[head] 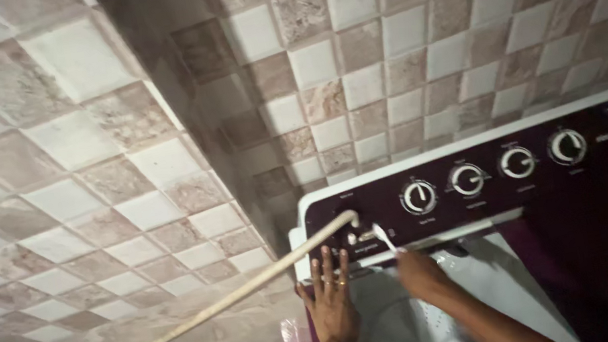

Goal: The person cleans the top control panel of a top-loading washing machine using a toothbrush and a scrubbing pad. They pour water from a cup into the machine's drum and scrub the control panel and water inlet area.

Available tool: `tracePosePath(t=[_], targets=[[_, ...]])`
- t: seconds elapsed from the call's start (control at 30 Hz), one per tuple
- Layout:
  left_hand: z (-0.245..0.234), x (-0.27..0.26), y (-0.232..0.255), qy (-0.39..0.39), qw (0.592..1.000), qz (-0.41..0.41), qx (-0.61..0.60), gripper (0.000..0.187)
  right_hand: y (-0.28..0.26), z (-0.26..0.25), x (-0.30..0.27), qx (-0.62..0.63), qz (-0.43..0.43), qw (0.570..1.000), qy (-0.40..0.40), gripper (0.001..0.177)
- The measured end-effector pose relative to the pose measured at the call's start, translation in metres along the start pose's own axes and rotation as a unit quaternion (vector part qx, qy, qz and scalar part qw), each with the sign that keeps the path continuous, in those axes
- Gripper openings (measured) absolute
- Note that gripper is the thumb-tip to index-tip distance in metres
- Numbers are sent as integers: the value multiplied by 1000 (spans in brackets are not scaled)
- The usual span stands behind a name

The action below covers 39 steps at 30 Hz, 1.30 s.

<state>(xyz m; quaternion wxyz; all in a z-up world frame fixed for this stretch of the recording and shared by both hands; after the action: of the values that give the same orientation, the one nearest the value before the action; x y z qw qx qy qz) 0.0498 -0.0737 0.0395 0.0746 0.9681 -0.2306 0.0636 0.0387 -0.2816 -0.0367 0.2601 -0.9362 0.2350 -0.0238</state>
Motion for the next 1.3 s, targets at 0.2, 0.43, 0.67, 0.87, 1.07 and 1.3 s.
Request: tracePosePath(t=[0.2, 0.43, 0.67, 0.87, 1.07, 1.3], targets=[[-1, -6, 0, 40, 998, 13, -40, 107, -43, -25, 9, 6, 102, 989, -105, 28], [24, 9, 14, 113, 992, 34, 41, 93, 5, -39, -23, -68, 12, 997, -17, 36], [9, 33, 69, 140, 972, 129, -139, 85, 67, -51, -18, -9, 67, 987, 146, 35], [15, 52, 101, 51, 997, 52, 29, 90, 29, -48, 14, 70, 32, 979, 190, 37], [8, 56, 90, 8, 996, 89, 5, 99, 39, -29, 8, 161, 51, 966, 195, 36], [1, 52, 90, -118, 991, 57, 1, 100, 69, -4, -5, 64, 97, 983, 144, 37]])
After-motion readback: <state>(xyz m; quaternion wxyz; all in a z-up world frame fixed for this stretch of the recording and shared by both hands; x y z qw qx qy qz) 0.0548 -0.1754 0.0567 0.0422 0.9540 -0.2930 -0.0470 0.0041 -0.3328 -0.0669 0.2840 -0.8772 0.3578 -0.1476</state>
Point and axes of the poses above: each hand's wrist, its own x-axis towards the middle knuckle, its own z-axis out of the palm, y = z × x, the point moved 7 cm from there along x, towards the middle knuckle, and after that the axes turned 8 degrees about y, right-handed, at the moved point
